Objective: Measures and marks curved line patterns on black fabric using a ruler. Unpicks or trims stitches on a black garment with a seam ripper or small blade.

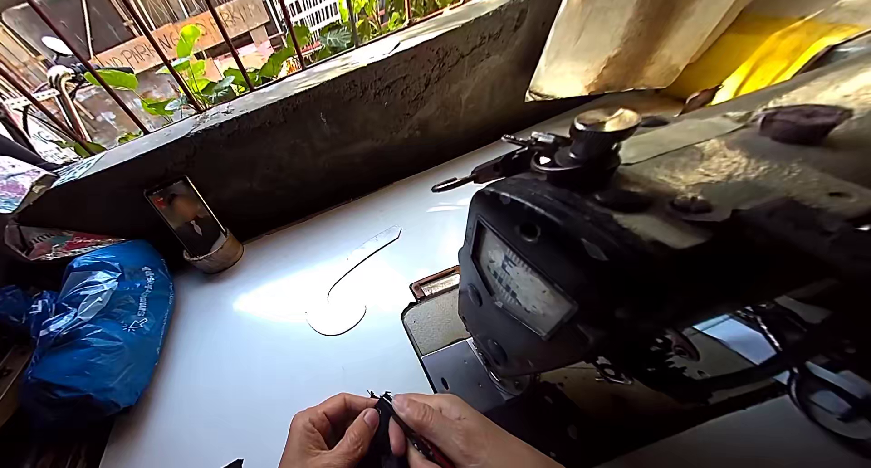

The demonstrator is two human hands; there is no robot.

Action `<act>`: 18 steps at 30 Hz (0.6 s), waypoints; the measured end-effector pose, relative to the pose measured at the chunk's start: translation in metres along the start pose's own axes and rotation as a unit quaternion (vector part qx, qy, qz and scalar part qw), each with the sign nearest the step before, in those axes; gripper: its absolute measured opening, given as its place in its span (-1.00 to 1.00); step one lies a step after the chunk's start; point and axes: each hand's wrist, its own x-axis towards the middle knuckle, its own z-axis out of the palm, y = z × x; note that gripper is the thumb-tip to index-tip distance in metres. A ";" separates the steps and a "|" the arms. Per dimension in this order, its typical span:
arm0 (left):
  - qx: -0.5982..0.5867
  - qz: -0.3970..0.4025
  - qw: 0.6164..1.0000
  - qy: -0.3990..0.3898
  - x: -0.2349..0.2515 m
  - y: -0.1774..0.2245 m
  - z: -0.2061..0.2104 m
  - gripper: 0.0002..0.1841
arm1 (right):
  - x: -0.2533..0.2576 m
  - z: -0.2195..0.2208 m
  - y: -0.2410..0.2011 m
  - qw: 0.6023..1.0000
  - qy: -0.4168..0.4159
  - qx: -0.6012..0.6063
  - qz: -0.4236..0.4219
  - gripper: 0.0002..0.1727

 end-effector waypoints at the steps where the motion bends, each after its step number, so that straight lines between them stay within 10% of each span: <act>1: 0.004 0.003 1.000 -0.001 0.000 0.000 0.000 -0.80 | 0.000 0.001 0.001 1.000 0.003 0.000 -0.002 -0.56; 18: 0.049 0.052 0.997 -0.005 -0.001 0.001 0.002 -0.84 | 0.001 0.001 0.001 1.000 0.022 -0.011 -0.005 -0.58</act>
